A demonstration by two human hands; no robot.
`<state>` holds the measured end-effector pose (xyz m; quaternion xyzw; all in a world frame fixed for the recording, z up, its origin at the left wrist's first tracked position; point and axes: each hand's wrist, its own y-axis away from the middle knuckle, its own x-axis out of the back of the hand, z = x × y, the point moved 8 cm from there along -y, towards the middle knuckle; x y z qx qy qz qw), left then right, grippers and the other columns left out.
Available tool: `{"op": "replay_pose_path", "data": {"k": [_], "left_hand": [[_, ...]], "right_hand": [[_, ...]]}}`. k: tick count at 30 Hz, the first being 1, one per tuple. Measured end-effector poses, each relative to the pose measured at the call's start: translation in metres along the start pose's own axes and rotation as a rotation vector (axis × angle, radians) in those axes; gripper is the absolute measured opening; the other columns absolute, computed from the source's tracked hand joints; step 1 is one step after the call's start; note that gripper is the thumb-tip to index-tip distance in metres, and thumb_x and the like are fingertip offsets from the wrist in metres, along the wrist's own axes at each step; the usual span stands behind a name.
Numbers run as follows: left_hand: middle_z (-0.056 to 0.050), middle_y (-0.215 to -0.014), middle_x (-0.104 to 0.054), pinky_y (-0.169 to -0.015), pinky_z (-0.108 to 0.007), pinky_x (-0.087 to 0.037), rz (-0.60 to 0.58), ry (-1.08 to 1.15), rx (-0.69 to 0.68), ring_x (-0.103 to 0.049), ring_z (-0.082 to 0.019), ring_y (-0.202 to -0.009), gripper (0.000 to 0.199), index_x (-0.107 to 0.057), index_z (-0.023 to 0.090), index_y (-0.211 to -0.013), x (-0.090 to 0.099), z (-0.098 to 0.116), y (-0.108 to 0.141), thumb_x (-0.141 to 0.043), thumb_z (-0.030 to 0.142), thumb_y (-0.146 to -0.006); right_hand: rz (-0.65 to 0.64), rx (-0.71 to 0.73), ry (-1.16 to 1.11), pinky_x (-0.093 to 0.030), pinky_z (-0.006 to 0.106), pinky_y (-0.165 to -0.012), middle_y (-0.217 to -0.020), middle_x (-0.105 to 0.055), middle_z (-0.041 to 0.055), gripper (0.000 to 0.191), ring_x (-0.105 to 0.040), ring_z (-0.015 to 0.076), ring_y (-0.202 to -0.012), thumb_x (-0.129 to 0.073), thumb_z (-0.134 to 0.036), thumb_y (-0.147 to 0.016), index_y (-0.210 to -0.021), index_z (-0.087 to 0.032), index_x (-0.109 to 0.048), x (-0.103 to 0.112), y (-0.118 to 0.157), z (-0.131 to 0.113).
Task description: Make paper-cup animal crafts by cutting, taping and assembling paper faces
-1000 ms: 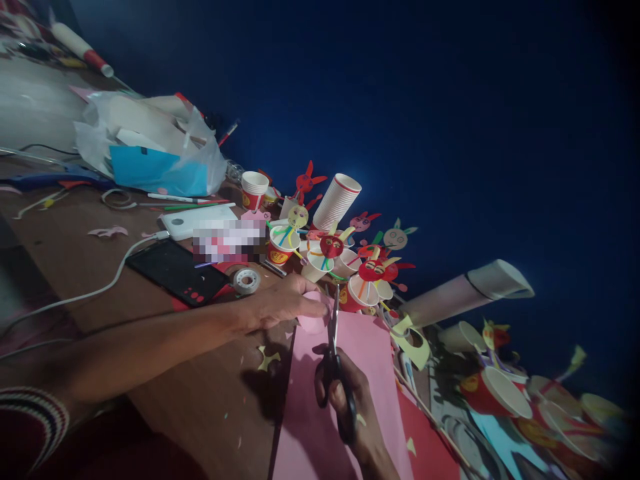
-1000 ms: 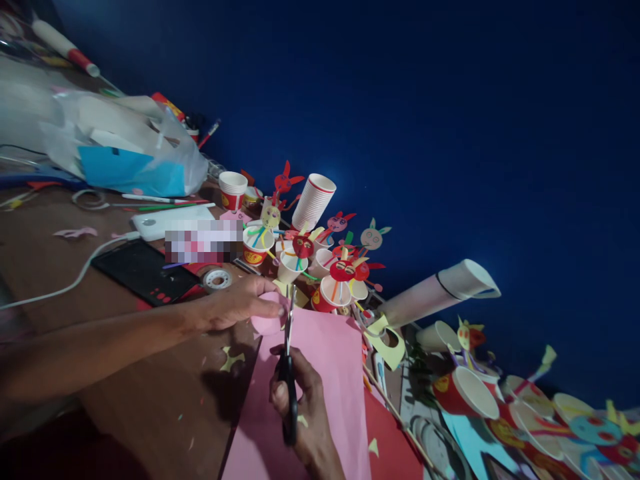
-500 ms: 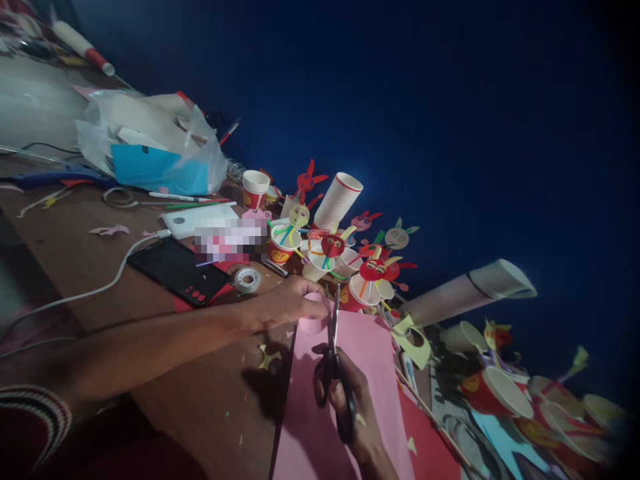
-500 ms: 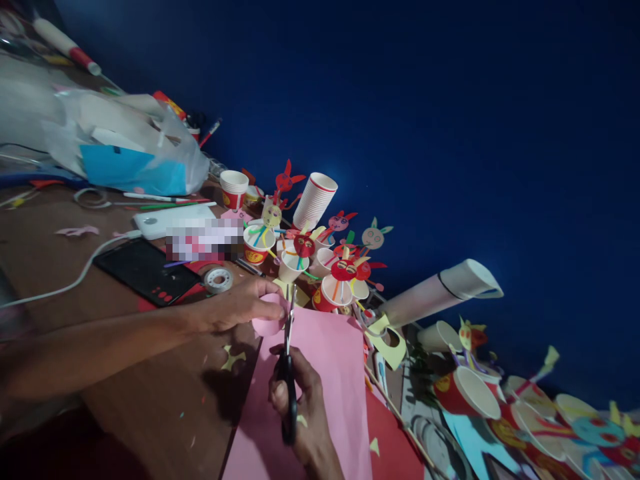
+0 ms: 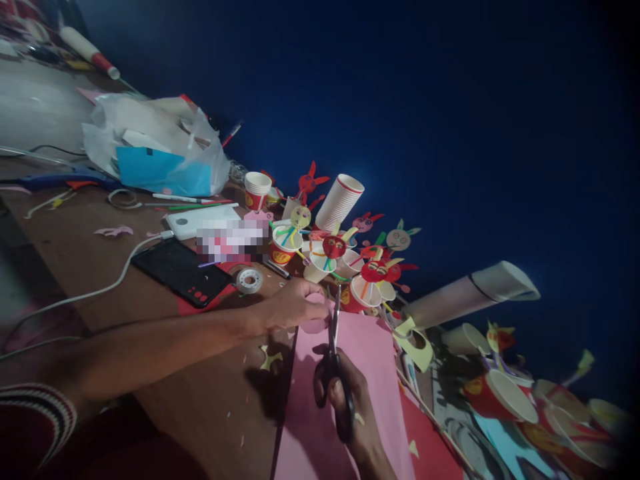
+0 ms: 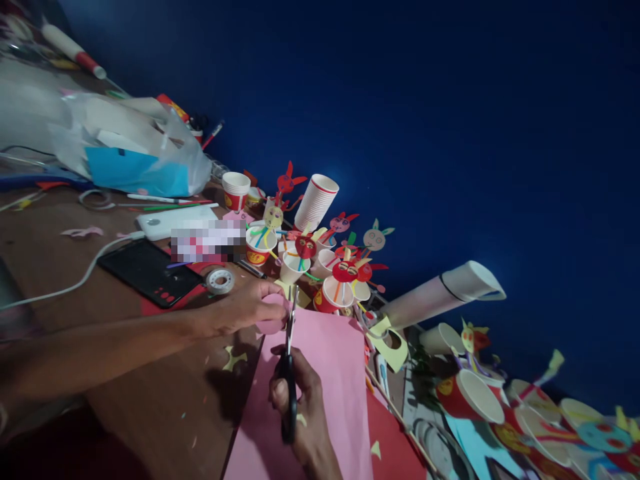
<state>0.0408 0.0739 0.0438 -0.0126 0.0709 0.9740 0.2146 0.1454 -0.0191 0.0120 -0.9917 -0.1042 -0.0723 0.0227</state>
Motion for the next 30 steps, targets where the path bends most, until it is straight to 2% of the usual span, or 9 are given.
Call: {"op": "replay_pose_path", "data": {"k": [6, 12, 17, 30], "left_hand": [[0.001, -0.06, -0.057, -0.046, -0.019, -0.032, -0.003, -0.032, -0.006, -0.048, -0.01, -0.054, 0.011, -0.06, 0.013, -0.065, 0.0001, -0.0046, -0.0021, -0.059, 0.023, -0.061], [0.001, -0.059, -0.057, -0.046, -0.019, -0.033, 0.008, 0.012, 0.049, -0.048, -0.01, -0.052, 0.015, -0.061, 0.013, -0.066, -0.0008, -0.0079, -0.0023, -0.061, 0.026, -0.059], [0.002, -0.057, -0.053, -0.044, -0.018, -0.032, 0.03, 0.021, 0.071, -0.046, -0.009, -0.049, 0.014, -0.059, 0.012, -0.066, -0.0001, -0.0077, -0.0007, -0.06, 0.024, -0.058], [0.004, -0.055, -0.049, -0.042, -0.018, -0.03, 0.063, -0.075, 0.017, -0.043, -0.009, -0.049, 0.013, -0.054, 0.015, -0.06, 0.0019, -0.0045, -0.0014, -0.058, 0.027, -0.059]], "right_hand": [[0.023, 0.009, -0.003, -0.034, 0.021, -0.043, -0.057, -0.047, -0.0024, 0.052, -0.039, 0.0116, -0.05, -0.049, -0.062, -0.077, -0.101, -0.016, -0.053, 0.0007, 0.0001, 0.0011], [0.014, 0.014, -0.02, -0.035, 0.023, -0.046, -0.056, -0.049, -0.0026, 0.053, -0.04, 0.0114, -0.05, -0.047, -0.063, -0.078, -0.102, -0.016, -0.052, -0.0001, -0.0004, 0.0008], [-0.006, 0.001, -0.027, -0.035, 0.022, -0.047, -0.057, -0.048, -0.0032, 0.053, -0.04, 0.0113, -0.051, -0.048, -0.064, -0.078, -0.102, -0.017, -0.052, -0.0005, 0.0005, 0.001], [-0.01, -0.009, -0.007, -0.033, 0.022, -0.047, -0.06, -0.048, -0.003, 0.053, -0.041, 0.011, -0.052, -0.051, -0.064, -0.076, -0.102, -0.018, -0.053, -0.0007, 0.0001, 0.001]]}}
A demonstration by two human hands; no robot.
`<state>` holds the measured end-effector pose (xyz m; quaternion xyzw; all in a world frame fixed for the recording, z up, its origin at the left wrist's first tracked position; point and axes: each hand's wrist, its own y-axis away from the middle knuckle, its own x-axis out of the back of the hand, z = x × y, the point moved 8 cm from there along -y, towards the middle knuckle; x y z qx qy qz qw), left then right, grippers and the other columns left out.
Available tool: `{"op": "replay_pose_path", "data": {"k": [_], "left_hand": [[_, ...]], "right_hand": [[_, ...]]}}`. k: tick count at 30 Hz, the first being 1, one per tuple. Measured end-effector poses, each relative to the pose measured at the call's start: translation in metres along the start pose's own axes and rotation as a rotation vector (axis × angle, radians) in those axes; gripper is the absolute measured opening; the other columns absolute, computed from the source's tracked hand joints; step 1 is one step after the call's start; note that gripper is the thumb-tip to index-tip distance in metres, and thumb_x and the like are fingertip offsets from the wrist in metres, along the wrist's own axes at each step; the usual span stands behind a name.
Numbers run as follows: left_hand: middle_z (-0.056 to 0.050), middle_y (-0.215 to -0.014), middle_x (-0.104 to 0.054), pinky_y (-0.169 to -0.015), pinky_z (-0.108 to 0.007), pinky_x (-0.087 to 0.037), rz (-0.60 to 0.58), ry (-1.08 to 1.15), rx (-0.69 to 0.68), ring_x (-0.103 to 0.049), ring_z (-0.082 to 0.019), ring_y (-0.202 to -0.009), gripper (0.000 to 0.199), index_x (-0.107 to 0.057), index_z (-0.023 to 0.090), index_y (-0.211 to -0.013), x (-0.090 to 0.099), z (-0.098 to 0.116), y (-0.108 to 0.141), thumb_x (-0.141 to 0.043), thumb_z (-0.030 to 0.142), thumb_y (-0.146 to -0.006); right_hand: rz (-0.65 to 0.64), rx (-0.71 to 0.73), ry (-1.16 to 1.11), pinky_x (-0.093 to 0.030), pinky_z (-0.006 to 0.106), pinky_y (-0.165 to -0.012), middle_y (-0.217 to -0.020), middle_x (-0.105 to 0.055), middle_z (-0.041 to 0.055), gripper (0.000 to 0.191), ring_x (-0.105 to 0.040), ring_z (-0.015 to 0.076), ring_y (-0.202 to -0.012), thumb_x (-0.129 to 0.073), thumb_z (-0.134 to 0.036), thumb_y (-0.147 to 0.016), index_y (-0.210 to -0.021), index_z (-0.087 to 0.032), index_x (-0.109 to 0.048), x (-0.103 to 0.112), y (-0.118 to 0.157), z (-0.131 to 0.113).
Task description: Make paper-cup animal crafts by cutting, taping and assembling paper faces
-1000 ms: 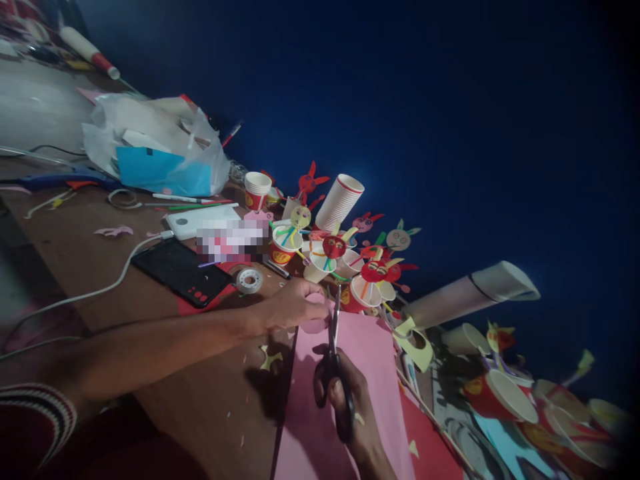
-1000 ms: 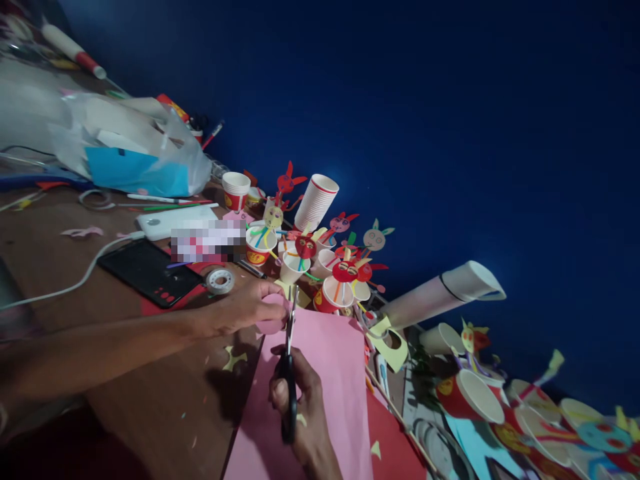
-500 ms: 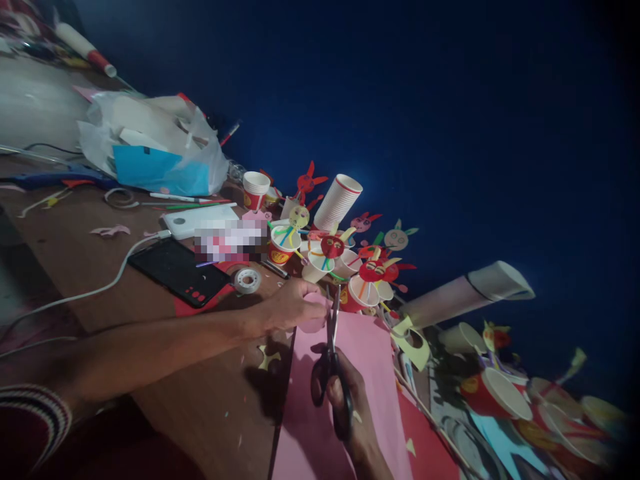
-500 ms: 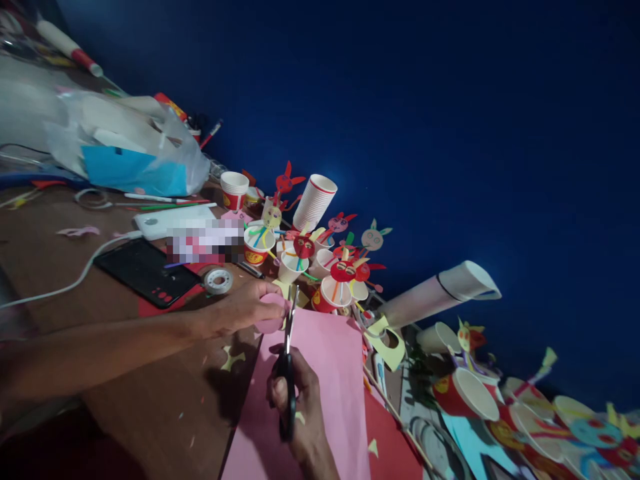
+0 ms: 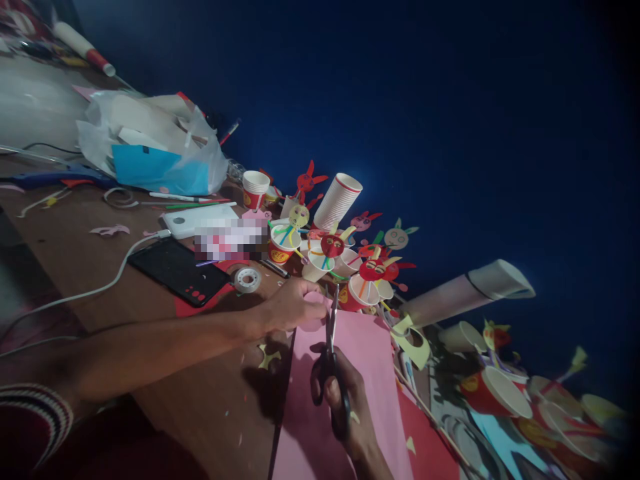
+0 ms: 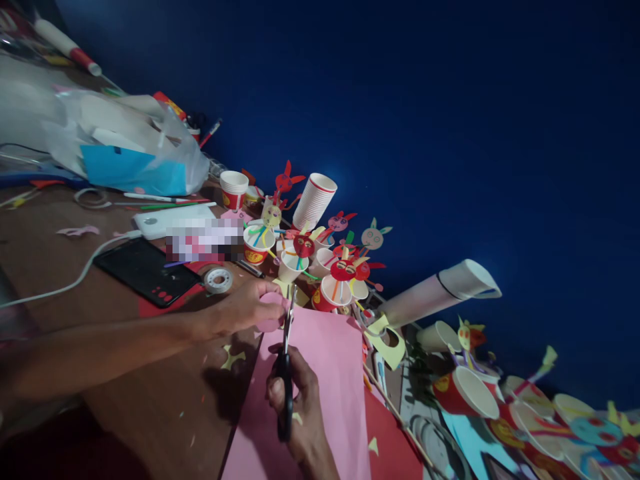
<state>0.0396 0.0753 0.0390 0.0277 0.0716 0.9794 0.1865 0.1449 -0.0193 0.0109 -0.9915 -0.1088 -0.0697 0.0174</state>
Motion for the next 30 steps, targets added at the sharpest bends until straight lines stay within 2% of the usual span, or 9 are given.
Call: {"op": "replay_pose_path", "data": {"k": [6, 13, 30], "left_hand": [[0.003, -0.056, -0.049, -0.044, -0.018, -0.031, 0.003, -0.036, -0.062, -0.044, -0.009, -0.051, 0.013, -0.05, 0.015, -0.056, -0.0002, 0.0047, 0.0021, -0.057, 0.025, -0.06], [0.002, -0.057, -0.049, -0.046, -0.019, -0.033, 0.006, -0.116, -0.117, -0.046, -0.01, -0.055, 0.01, -0.055, 0.014, -0.061, -0.0008, 0.0088, 0.0046, -0.054, 0.023, -0.063], [0.004, -0.053, -0.044, -0.044, -0.018, -0.029, -0.018, -0.129, -0.097, -0.042, -0.009, -0.051, 0.012, -0.049, 0.015, -0.055, -0.0018, 0.0085, 0.0049, -0.055, 0.025, -0.061]], "right_hand": [[-0.003, -0.006, -0.018, -0.031, 0.022, -0.047, -0.06, -0.047, -0.0035, 0.052, -0.04, 0.0107, -0.052, -0.051, -0.064, -0.076, -0.102, -0.019, -0.052, -0.0005, 0.0007, 0.0015], [0.001, 0.002, -0.013, -0.031, 0.022, -0.047, -0.06, -0.046, -0.0035, 0.052, -0.04, 0.011, -0.052, -0.051, -0.064, -0.075, -0.101, -0.019, -0.052, -0.0004, 0.0003, 0.0006], [0.045, -0.005, 0.017, -0.034, 0.021, -0.043, -0.056, -0.046, -0.0043, 0.048, -0.039, 0.0096, -0.047, -0.052, -0.061, -0.076, -0.097, -0.019, -0.054, 0.0018, 0.0006, 0.0007]]}}
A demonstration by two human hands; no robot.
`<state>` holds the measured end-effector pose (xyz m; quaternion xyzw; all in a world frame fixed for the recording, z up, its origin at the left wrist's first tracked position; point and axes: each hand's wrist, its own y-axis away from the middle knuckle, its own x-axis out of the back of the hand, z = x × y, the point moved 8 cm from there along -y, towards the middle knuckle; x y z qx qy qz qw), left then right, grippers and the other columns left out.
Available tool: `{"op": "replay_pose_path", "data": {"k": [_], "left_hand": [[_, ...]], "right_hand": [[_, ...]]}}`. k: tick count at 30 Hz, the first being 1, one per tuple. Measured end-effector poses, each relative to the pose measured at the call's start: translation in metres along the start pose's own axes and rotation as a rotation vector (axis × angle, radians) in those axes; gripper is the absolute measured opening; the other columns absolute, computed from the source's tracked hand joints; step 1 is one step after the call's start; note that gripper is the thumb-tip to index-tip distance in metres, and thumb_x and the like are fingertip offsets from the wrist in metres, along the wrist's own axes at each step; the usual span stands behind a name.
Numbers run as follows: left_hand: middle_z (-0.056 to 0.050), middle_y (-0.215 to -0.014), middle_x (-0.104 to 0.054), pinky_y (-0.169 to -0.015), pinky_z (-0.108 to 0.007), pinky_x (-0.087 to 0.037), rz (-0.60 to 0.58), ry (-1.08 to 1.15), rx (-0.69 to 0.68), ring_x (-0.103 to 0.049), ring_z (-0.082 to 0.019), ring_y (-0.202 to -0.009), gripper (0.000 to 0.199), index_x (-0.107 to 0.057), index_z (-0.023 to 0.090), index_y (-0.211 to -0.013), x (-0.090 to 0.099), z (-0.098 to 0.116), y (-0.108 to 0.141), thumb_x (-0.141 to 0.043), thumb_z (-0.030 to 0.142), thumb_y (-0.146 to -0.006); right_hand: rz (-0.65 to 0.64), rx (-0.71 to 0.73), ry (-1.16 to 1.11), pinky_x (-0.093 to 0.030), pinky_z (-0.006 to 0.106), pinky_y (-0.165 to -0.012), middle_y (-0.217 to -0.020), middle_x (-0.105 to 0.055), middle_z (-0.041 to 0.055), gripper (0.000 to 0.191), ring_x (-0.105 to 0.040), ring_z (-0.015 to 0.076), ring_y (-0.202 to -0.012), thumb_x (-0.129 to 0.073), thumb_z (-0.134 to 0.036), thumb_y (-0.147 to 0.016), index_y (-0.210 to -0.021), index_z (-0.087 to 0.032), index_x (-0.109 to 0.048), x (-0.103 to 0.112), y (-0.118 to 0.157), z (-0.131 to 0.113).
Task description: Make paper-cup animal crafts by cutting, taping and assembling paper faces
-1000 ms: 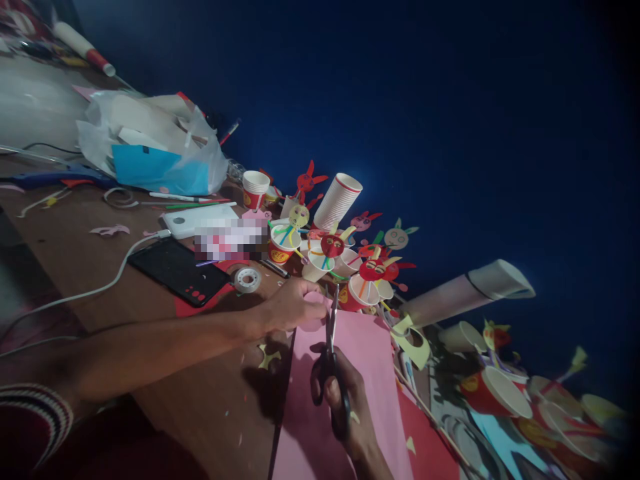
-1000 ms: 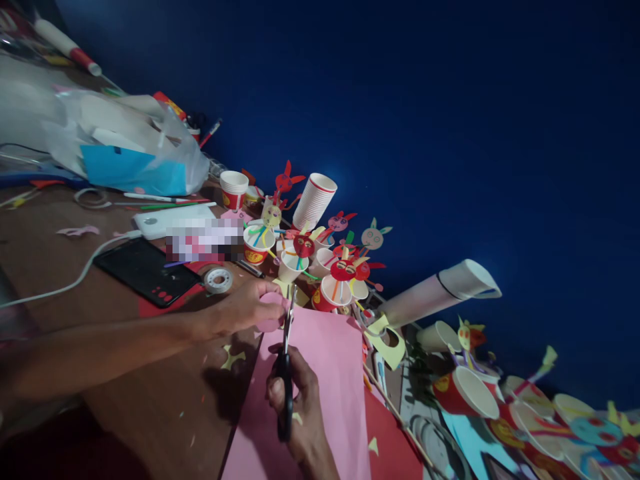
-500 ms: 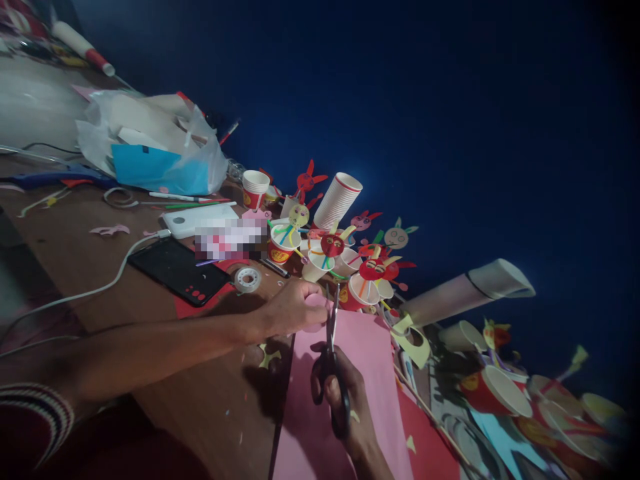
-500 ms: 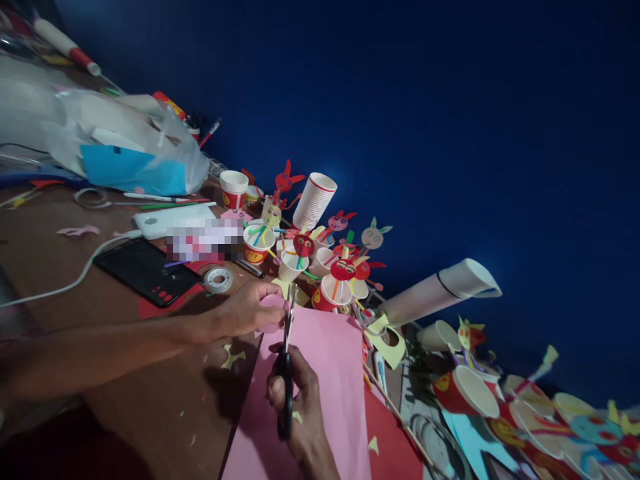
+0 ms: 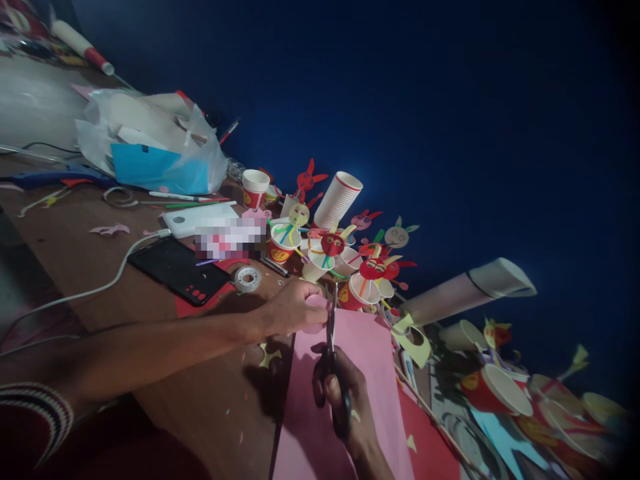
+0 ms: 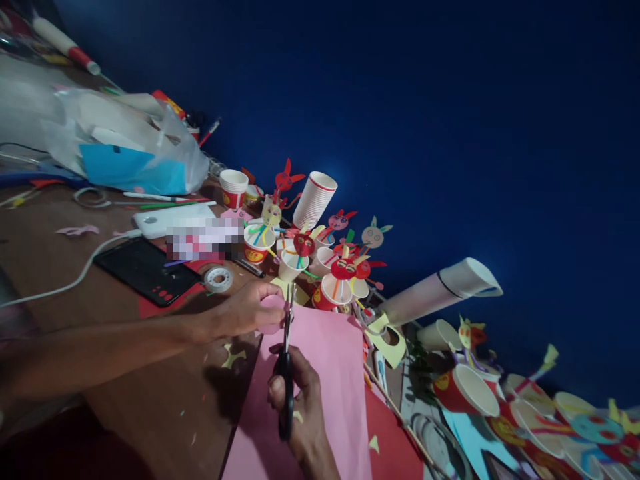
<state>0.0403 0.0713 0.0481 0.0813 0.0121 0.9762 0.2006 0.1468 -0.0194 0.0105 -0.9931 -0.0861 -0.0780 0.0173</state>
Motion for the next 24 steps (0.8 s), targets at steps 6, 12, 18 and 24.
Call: {"op": "replay_pose_path", "data": {"k": [6, 12, 18, 24], "left_hand": [[0.004, -0.053, -0.048, -0.045, -0.019, -0.031, -0.02, 0.014, -0.002, -0.045, -0.01, -0.053, 0.009, -0.052, 0.015, -0.056, 0.0, -0.001, -0.001, -0.055, 0.023, -0.061], [0.003, -0.054, -0.05, -0.045, -0.019, -0.031, -0.03, 0.029, 0.037, -0.046, -0.01, -0.052, 0.008, -0.054, 0.015, -0.057, -0.001, -0.006, -0.004, -0.056, 0.023, -0.06], [0.003, -0.054, -0.052, -0.044, -0.019, -0.031, -0.074, 0.06, 0.082, -0.047, -0.011, -0.052, 0.012, -0.057, 0.014, -0.063, -0.002, -0.011, -0.004, -0.058, 0.026, -0.061], [0.002, -0.057, -0.054, -0.047, -0.02, -0.033, -0.144, 0.144, 0.132, -0.047, -0.01, -0.052, 0.014, -0.061, 0.012, -0.069, -0.004, -0.005, 0.0, -0.058, 0.023, -0.061]], "right_hand": [[0.02, -0.004, 0.003, -0.036, 0.021, -0.04, -0.055, -0.046, -0.0035, 0.048, -0.04, 0.0101, -0.046, -0.052, -0.061, -0.076, -0.098, -0.018, -0.056, 0.002, 0.001, 0.001], [0.048, 0.014, 0.029, -0.037, 0.021, -0.039, -0.053, -0.045, -0.0036, 0.05, -0.039, 0.0098, -0.044, -0.052, -0.062, -0.075, -0.097, -0.017, -0.058, 0.003, 0.002, 0.0], [0.051, 0.006, 0.009, -0.035, 0.02, -0.038, -0.053, -0.045, -0.0043, 0.052, -0.038, 0.0089, -0.042, -0.054, -0.063, -0.073, -0.096, -0.017, -0.058, 0.004, 0.002, 0.002], [0.029, -0.003, -0.003, -0.035, 0.02, -0.038, -0.05, -0.045, -0.0046, 0.051, -0.039, 0.0094, -0.041, -0.055, -0.061, -0.073, -0.096, -0.016, -0.058, 0.004, 0.003, 0.003]]}}
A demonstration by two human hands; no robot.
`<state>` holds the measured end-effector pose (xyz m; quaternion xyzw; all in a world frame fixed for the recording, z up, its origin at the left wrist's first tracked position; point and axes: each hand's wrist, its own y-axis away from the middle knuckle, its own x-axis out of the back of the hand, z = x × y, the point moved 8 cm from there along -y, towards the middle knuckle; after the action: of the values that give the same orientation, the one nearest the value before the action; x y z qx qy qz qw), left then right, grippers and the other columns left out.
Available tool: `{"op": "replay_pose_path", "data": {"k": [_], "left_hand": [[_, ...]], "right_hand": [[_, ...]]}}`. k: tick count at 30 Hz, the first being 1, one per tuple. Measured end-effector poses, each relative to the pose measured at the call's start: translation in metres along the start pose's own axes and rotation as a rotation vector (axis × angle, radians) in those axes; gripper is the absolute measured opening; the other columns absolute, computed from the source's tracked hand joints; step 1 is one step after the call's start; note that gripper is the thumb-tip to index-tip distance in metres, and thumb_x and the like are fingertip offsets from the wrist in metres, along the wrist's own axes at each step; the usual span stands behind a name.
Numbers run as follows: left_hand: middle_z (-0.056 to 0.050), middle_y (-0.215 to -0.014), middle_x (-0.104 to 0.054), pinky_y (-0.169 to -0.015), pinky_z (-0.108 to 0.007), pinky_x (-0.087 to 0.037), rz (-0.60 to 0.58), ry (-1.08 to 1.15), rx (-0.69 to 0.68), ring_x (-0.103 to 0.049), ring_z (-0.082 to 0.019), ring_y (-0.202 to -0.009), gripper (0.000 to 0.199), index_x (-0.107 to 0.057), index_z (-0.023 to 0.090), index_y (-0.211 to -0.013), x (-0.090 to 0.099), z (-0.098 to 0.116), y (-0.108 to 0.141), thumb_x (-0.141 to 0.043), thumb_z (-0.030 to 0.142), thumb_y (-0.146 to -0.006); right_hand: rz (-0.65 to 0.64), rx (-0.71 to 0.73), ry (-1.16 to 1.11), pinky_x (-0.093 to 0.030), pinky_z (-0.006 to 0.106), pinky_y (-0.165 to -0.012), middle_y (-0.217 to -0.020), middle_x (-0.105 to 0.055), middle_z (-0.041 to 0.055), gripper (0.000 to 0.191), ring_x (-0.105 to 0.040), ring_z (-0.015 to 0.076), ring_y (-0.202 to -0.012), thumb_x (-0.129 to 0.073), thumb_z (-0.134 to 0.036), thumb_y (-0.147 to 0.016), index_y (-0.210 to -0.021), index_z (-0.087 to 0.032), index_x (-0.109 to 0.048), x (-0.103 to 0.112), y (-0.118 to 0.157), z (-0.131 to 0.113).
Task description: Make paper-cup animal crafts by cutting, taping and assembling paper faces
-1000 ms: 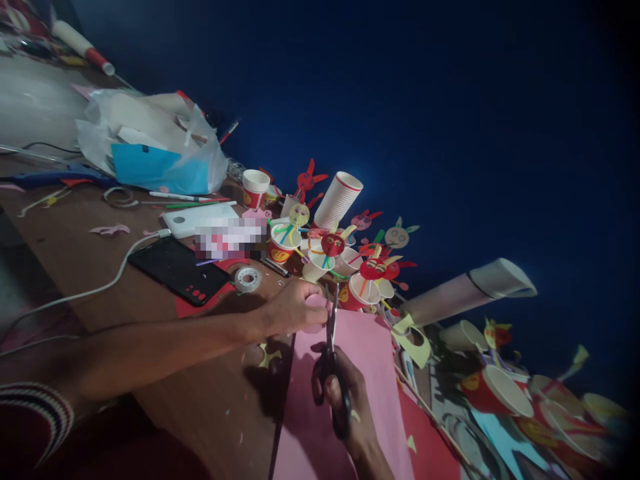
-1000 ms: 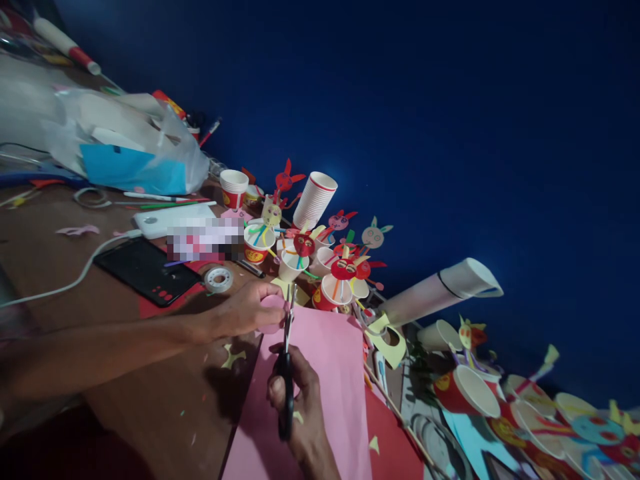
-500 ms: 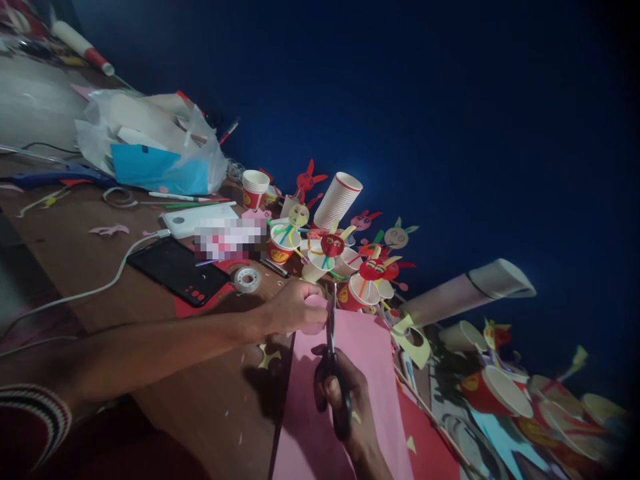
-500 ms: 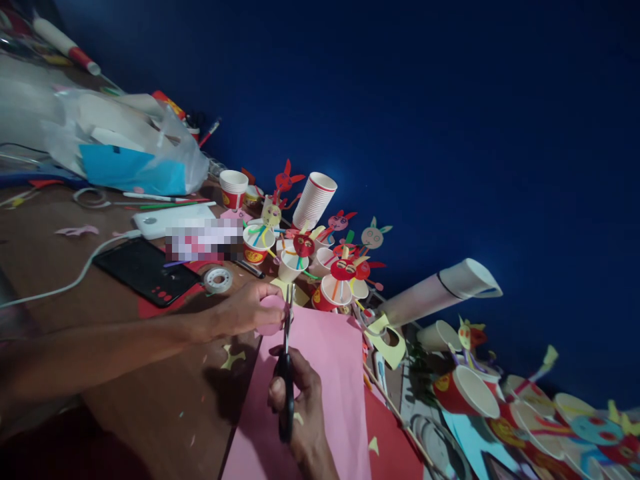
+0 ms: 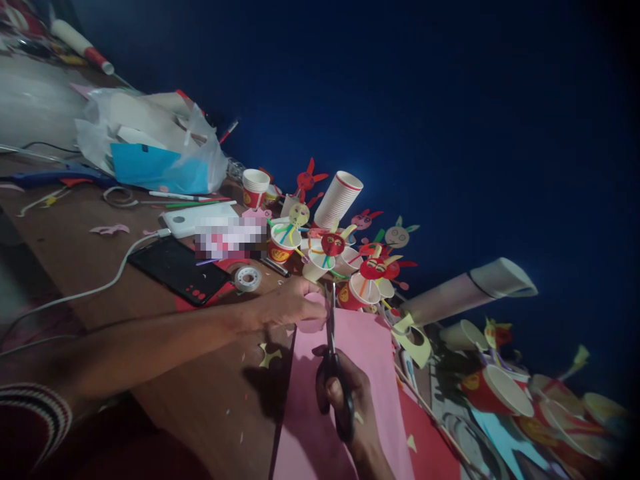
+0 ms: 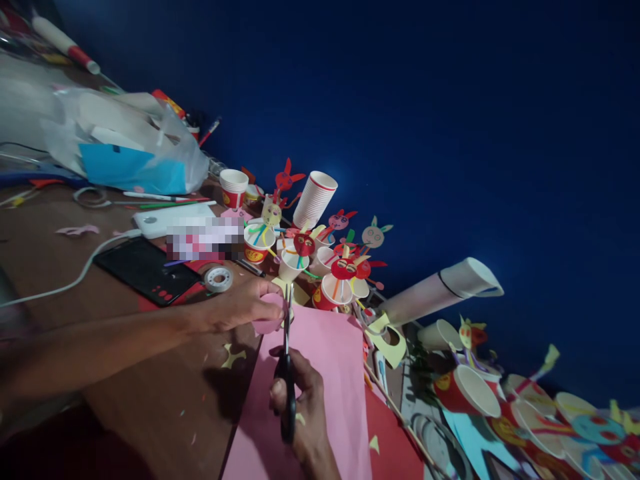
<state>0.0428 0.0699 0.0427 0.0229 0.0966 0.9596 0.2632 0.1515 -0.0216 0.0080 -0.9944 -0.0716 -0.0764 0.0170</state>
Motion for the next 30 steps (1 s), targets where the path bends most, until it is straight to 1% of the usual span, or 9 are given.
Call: {"op": "replay_pose_path", "data": {"k": [5, 7, 11, 16, 19, 22, 27, 30], "left_hand": [[0.002, -0.055, -0.053, -0.049, -0.02, -0.033, 0.014, 0.023, 0.03, -0.046, -0.01, -0.051, 0.013, -0.062, 0.012, -0.065, 0.002, 0.004, 0.002, -0.059, 0.022, -0.058], [0.003, -0.053, -0.053, -0.048, -0.02, -0.032, 0.024, 0.041, 0.04, -0.046, -0.009, -0.05, 0.011, -0.061, 0.012, -0.063, 0.003, 0.003, 0.002, -0.06, 0.021, -0.057], [0.003, -0.051, -0.052, -0.047, -0.02, -0.031, -0.003, 0.081, 0.071, -0.045, -0.009, -0.048, 0.01, -0.059, 0.013, -0.059, 0.003, -0.003, 0.0, -0.062, 0.022, -0.055], [0.002, -0.056, -0.056, -0.049, -0.02, -0.035, -0.058, 0.154, 0.097, -0.048, -0.009, -0.05, 0.014, -0.06, 0.012, -0.063, 0.002, -0.007, -0.003, -0.066, 0.021, -0.054], [0.002, -0.06, -0.058, -0.053, -0.02, -0.037, -0.085, 0.204, 0.08, -0.051, -0.008, -0.054, 0.018, -0.062, 0.011, -0.068, 0.001, -0.007, -0.003, -0.069, 0.022, -0.055], [0.001, -0.063, -0.059, -0.054, -0.019, -0.039, -0.09, 0.242, 0.056, -0.052, -0.008, -0.056, 0.021, -0.063, 0.011, -0.07, 0.002, -0.005, -0.003, -0.072, 0.023, -0.056], [0.002, -0.062, -0.06, -0.054, -0.02, -0.04, -0.081, 0.276, 0.084, -0.053, -0.009, -0.055, 0.029, -0.063, 0.011, -0.071, 0.003, -0.005, -0.003, -0.078, 0.027, -0.051], [0.001, -0.061, -0.061, -0.051, -0.019, -0.04, -0.068, 0.278, 0.08, -0.053, -0.008, -0.054, 0.028, -0.064, 0.01, -0.071, 0.004, -0.006, -0.004, -0.078, 0.025, -0.052]], "right_hand": [[-0.014, -0.007, 0.001, -0.034, 0.02, -0.038, -0.05, -0.045, -0.0044, 0.051, -0.038, 0.0093, -0.041, -0.056, -0.06, -0.073, -0.097, -0.015, -0.058, 0.001, 0.0, 0.0], [-0.023, -0.013, -0.007, -0.034, 0.021, -0.038, -0.05, -0.045, -0.0045, 0.051, -0.038, 0.0093, -0.041, -0.056, -0.06, -0.073, -0.097, -0.015, -0.058, 0.002, -0.001, 0.002], [-0.039, -0.02, -0.028, -0.035, 0.021, -0.039, -0.051, -0.046, -0.0041, 0.052, -0.038, 0.0091, -0.041, -0.057, -0.06, -0.073, -0.098, -0.014, -0.057, 0.002, 0.0, 0.004], [-0.052, -0.036, -0.025, -0.034, 0.021, -0.039, -0.05, -0.045, -0.0045, 0.053, -0.039, 0.0091, -0.041, -0.058, -0.059, -0.073, -0.101, -0.014, -0.059, 0.003, 0.0, 0.003], [-0.037, -0.042, 0.005, -0.034, 0.021, -0.038, -0.05, -0.044, -0.0049, 0.055, -0.037, 0.0089, -0.04, -0.058, -0.061, -0.071, -0.099, -0.015, -0.06, 0.005, 0.0, 0.002], [-0.018, -0.04, 0.018, -0.034, 0.021, -0.037, -0.05, -0.043, -0.0052, 0.056, -0.036, 0.0086, -0.039, -0.057, -0.064, -0.07, -0.098, -0.015, -0.06, 0.007, 0.0, 0.002], [-0.037, -0.048, 0.007, -0.035, 0.021, -0.038, -0.05, -0.043, -0.005, 0.055, -0.037, 0.0089, -0.04, -0.058, -0.062, -0.07, -0.099, -0.015, -0.06, 0.005, 0.0, 0.002], [-0.044, -0.041, -0.007, -0.034, 0.021, -0.038, -0.05, -0.043, -0.0053, 0.052, -0.036, 0.0083, -0.04, -0.058, -0.059, -0.072, -0.099, -0.015, -0.059, 0.004, 0.0, 0.001]]}}
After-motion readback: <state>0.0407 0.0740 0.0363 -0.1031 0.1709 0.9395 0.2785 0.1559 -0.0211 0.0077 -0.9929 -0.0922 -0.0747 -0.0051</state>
